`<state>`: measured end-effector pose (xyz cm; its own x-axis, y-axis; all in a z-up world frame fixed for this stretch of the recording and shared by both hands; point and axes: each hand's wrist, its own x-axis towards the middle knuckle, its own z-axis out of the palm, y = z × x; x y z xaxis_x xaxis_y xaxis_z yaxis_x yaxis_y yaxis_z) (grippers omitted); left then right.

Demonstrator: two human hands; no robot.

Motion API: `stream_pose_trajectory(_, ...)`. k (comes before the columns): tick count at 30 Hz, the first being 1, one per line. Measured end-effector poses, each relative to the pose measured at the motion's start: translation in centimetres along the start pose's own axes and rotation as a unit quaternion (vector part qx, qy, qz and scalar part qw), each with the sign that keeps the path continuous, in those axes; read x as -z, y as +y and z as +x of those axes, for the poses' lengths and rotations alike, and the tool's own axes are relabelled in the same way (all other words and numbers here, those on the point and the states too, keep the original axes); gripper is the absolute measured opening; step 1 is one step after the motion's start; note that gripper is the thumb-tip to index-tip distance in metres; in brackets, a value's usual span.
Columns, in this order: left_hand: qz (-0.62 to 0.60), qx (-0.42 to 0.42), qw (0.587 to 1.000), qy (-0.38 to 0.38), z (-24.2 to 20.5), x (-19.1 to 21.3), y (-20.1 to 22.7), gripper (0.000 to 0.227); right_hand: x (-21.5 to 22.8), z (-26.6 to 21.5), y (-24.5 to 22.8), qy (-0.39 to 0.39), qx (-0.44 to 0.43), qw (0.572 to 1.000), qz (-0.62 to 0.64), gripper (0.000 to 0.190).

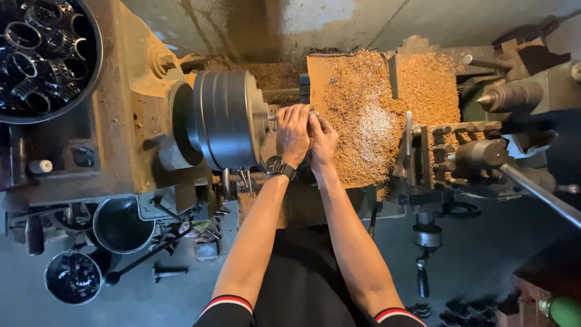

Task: The person operates a metal lathe to machine small cylindrical metal parts. They repeatedly pick up parts from a nearby bin, hold them against the spinning lathe chuck to smooth the edges, and then return them to the bin.

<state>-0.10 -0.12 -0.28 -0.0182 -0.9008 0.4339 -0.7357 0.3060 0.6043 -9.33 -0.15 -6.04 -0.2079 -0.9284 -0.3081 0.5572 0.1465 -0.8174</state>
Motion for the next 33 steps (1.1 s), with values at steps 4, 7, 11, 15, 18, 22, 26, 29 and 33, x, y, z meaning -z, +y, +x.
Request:
stream_pose_trajectory(4,0.002,-0.005,1.000,0.018,-0.1,-0.1,0.3,0.029,-0.1,0.6,0.0,0.050,-0.019,0.995,-0.079,0.038)
stream_pose_trajectory(7,-0.004,-0.003,1.000,0.011,-0.5,0.2,0.1,0.030,0.6,0.7,1.2,0.092,-0.017,0.987,-0.131,0.038)
stream_pose_trajectory(11,-0.006,-0.015,1.000,-0.002,-0.2,0.1,-0.2,0.030,0.5,-0.2,0.6,0.011,0.011,1.000,-0.024,0.039)
stream_pose_trajectory(15,0.003,-0.017,1.000,0.006,0.0,0.2,0.1,0.029,0.1,0.1,0.3,0.041,0.003,0.993,-0.108,0.040)
stream_pose_trajectory(18,-0.002,-0.011,1.000,0.011,-0.3,0.0,0.2,0.030,-0.6,-0.2,-0.5,0.112,-0.007,0.960,-0.257,0.039)
stream_pose_trajectory(22,-0.004,0.002,1.000,-0.002,-0.5,-0.7,-0.4,0.026,0.0,-0.3,-0.1,0.053,0.015,0.988,-0.145,0.043)
stream_pose_trajectory(26,0.016,-0.011,1.000,-0.001,-0.4,-0.1,-0.4,0.027,0.7,0.3,0.8,0.033,0.000,0.994,-0.104,0.041)
stream_pose_trajectory(29,0.007,-0.010,1.000,0.002,-0.4,-0.2,-0.2,0.031,-1.3,-0.3,-1.2,0.112,-0.003,0.959,-0.260,0.042)
stream_pose_trajectory(33,-0.009,0.006,1.000,-0.010,-0.7,-0.4,-0.6,0.029,-0.3,-0.3,0.1,0.118,0.002,0.956,-0.268,0.047)
